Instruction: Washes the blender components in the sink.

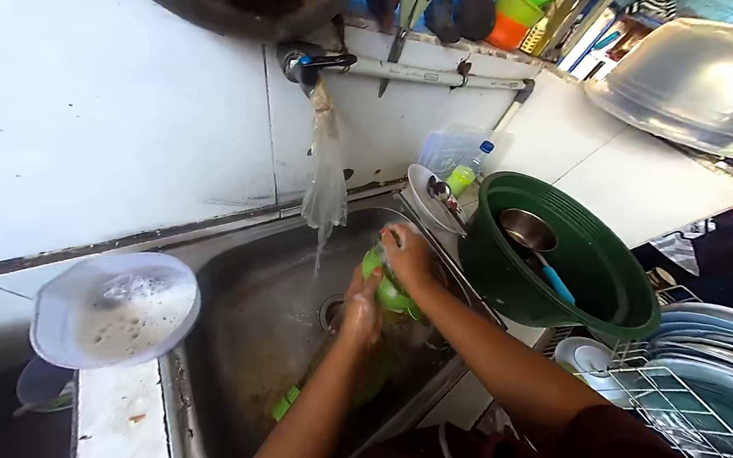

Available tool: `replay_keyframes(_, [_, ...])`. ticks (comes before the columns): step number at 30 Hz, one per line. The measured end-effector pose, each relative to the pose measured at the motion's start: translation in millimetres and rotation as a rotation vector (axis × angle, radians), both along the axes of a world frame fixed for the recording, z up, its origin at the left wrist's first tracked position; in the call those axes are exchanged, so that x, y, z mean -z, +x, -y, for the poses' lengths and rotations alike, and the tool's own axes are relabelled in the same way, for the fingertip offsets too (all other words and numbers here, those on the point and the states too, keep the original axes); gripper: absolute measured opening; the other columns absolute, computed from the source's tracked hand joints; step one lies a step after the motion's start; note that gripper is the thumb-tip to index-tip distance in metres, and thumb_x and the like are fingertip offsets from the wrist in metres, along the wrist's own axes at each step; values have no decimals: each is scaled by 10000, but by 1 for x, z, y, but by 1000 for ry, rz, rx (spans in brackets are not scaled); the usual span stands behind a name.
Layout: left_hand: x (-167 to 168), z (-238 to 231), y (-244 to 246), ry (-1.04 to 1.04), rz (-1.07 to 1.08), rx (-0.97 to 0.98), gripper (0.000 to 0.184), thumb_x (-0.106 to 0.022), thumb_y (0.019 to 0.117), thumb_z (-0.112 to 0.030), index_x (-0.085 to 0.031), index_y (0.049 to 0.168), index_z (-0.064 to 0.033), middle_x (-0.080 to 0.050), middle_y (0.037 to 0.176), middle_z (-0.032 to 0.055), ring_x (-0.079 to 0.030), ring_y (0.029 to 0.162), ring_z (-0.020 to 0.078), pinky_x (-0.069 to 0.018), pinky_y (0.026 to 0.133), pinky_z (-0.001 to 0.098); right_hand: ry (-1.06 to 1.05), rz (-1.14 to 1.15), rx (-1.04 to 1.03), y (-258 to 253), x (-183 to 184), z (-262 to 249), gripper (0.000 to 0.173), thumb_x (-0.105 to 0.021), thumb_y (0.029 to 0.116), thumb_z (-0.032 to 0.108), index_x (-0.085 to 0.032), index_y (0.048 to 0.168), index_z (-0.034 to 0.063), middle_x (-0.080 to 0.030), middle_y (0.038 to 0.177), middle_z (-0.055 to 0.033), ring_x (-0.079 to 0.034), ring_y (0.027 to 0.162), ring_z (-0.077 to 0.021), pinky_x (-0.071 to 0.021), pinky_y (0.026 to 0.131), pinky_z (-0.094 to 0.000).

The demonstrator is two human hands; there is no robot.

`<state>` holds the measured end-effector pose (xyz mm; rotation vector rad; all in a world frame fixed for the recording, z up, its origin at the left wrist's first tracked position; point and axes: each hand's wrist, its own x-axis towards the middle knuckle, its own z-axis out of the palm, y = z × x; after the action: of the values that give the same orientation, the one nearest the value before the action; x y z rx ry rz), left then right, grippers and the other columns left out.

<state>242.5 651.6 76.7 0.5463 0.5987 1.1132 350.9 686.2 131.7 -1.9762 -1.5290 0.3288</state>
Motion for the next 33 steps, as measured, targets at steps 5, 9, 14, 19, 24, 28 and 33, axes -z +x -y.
replay_keyframes(5, [9, -11, -15, 22, -11, -21, 379, -376, 1073, -123, -395, 1440, -30, -640, 1162, 134, -673, 1008, 194, -585, 874, 391, 63, 69, -114, -22, 19, 9, 429, -632, 991, 330, -679, 1277, 14, -616, 1361, -206, -555, 1297, -393, -444, 1083, -590])
replay_keyframes(9, [13, -21, -30, 175, -207, 52, 350, -473, 1041, -57, -493, 1387, -7, -669, 1142, 144, -686, 984, 199, -590, 877, 397, -78, -19, 145, 32, -1, -27, 521, -628, 995, 423, -656, 1246, -32, -687, 1124, -286, -666, 1068, -461, -513, 924, -672])
replay_keyframes(14, [9, -66, -64, 367, -385, 119, 319, -509, 1042, -95, -546, 1359, -81, -652, 1188, 91, -659, 998, 172, -572, 875, 397, -270, -9, 255, 114, -2, 28, 532, -705, 955, 402, -616, 1312, 17, -653, 1188, -293, -633, 1100, -477, -487, 929, -705])
replay_keyframes(19, [22, -86, -58, 85, -39, 105, 376, -360, 1092, -331, -472, 1416, -178, -646, 1233, 56, -661, 1060, 179, -581, 886, 401, -308, -108, 267, 105, 4, 69, 378, -639, 1021, 258, -647, 1288, -8, -662, 1210, -264, -636, 1139, -377, -486, 998, -570])
replay_keyframes(24, [11, -69, -14, -63, 7, 120, 455, -315, 1099, -485, -461, 1456, -243, -653, 1256, 46, -663, 1081, 190, -582, 889, 423, -29, -129, -38, 38, -16, 7, 400, -642, 1013, 288, -641, 1307, 15, -619, 1342, -222, -587, 1268, -357, -479, 1074, -546])
replay_keyframes(28, [-6, -63, 3, -127, -44, -2, 399, -277, 1115, -433, -552, 1277, -193, -677, 1015, 9, -664, 892, 122, -575, 746, 349, -52, 47, -208, -18, -13, -23, 447, -697, 968, 336, -656, 1307, 47, -619, 1319, -221, -617, 1202, -389, -519, 989, -584])
replay_keyframes(33, [6, -74, -43, -207, 28, -56, 466, -286, 1107, -472, -581, 1261, -145, -698, 1047, 66, -694, 923, 188, -599, 769, 404, -42, 213, -375, -18, 13, 0, 256, -708, 964, 238, -731, 1138, 52, -686, 1192, -179, -668, 1114, -354, -562, 924, -562])
